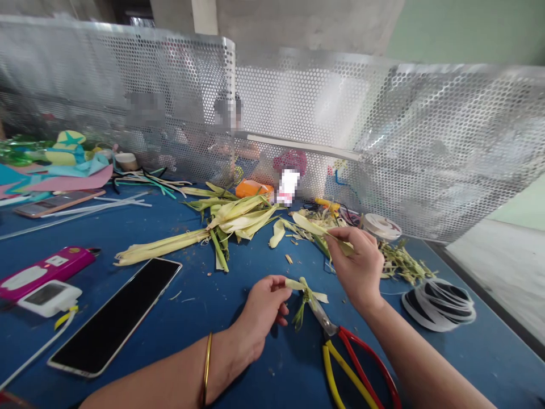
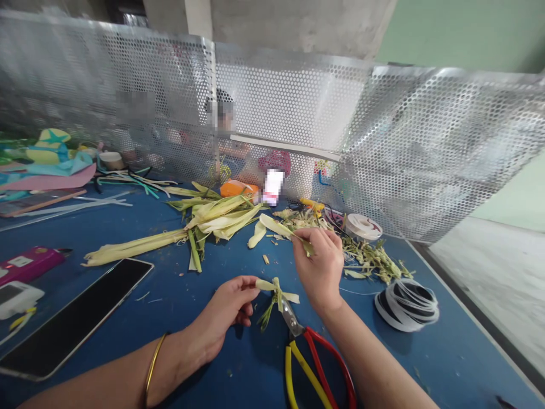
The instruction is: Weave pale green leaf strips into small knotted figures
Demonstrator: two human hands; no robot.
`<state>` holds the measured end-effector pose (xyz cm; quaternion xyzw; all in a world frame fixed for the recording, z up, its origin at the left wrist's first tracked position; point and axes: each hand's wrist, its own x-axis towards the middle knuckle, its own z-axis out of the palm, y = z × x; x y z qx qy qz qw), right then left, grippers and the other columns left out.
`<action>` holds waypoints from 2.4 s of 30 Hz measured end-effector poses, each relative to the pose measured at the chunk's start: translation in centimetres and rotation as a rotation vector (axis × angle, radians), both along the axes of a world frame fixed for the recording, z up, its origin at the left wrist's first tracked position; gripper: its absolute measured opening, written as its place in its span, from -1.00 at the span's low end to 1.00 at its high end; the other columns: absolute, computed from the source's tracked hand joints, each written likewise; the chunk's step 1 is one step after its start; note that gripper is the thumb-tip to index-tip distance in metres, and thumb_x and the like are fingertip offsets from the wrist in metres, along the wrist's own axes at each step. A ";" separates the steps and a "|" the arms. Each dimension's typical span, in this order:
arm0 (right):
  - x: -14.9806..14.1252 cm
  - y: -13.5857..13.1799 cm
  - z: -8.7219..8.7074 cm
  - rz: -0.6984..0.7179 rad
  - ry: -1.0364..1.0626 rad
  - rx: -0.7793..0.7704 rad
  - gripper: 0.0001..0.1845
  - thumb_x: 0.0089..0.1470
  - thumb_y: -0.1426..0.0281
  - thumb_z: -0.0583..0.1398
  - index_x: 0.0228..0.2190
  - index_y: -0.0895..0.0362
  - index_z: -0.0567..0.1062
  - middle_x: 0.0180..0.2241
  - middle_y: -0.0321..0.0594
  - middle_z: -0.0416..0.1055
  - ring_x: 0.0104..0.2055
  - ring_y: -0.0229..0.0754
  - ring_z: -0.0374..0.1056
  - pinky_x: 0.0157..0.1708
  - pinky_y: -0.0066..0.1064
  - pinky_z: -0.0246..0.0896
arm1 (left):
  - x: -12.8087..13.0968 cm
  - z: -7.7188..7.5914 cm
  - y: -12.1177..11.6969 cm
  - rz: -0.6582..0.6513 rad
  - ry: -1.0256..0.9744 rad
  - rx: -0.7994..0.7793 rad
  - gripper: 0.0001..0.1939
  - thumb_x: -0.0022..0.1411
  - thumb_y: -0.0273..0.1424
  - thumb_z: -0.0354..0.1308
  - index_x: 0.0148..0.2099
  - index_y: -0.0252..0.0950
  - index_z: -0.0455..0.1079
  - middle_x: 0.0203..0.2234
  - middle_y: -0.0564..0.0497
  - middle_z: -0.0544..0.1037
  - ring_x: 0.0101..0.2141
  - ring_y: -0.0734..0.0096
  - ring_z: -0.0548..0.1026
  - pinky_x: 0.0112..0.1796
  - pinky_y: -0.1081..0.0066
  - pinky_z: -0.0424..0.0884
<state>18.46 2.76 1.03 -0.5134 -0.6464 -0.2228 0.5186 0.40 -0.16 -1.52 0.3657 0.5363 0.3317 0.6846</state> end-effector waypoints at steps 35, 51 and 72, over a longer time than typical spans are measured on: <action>2.6 -10.2 0.1 -0.247 -0.385 0.246 -0.75 -0.01 0.63 0.34 -0.34 0.09 0.46 -0.42 -0.26 0.57 -0.43 -0.20 0.49 -0.16 -0.17 0.33 | 0.1 -0.6 0.1 0.016 0.051 0.117 -0.77 0.17 -0.46 0.14 -0.11 -0.38 0.43 -0.50 0.07 0.41 -0.56 0.54 0.35 -0.59 0.53 0.33; 0.8 -10.3 -1.5 -0.164 -0.301 0.111 -0.78 0.05 0.59 0.31 -0.33 0.07 0.44 -0.41 -0.30 0.56 -0.40 -0.22 0.48 -0.11 -0.20 0.29 | -0.2 0.3 -0.4 -0.047 -0.182 0.373 -0.57 0.03 -0.05 0.28 -0.26 -0.33 0.55 -0.42 -0.01 0.50 -0.54 0.57 0.30 -0.55 0.52 0.21; -0.1 -10.5 -2.5 -0.080 -0.346 -0.035 -0.82 0.09 0.55 0.28 -0.28 0.07 0.46 -0.35 -0.26 0.58 -0.34 -0.17 0.49 -0.09 -0.21 0.25 | -0.3 0.7 0.0 -0.004 -0.221 0.317 -0.78 0.01 -0.26 0.34 -0.39 -0.34 0.56 -0.62 0.06 0.42 -0.58 0.57 0.28 -0.54 0.48 0.17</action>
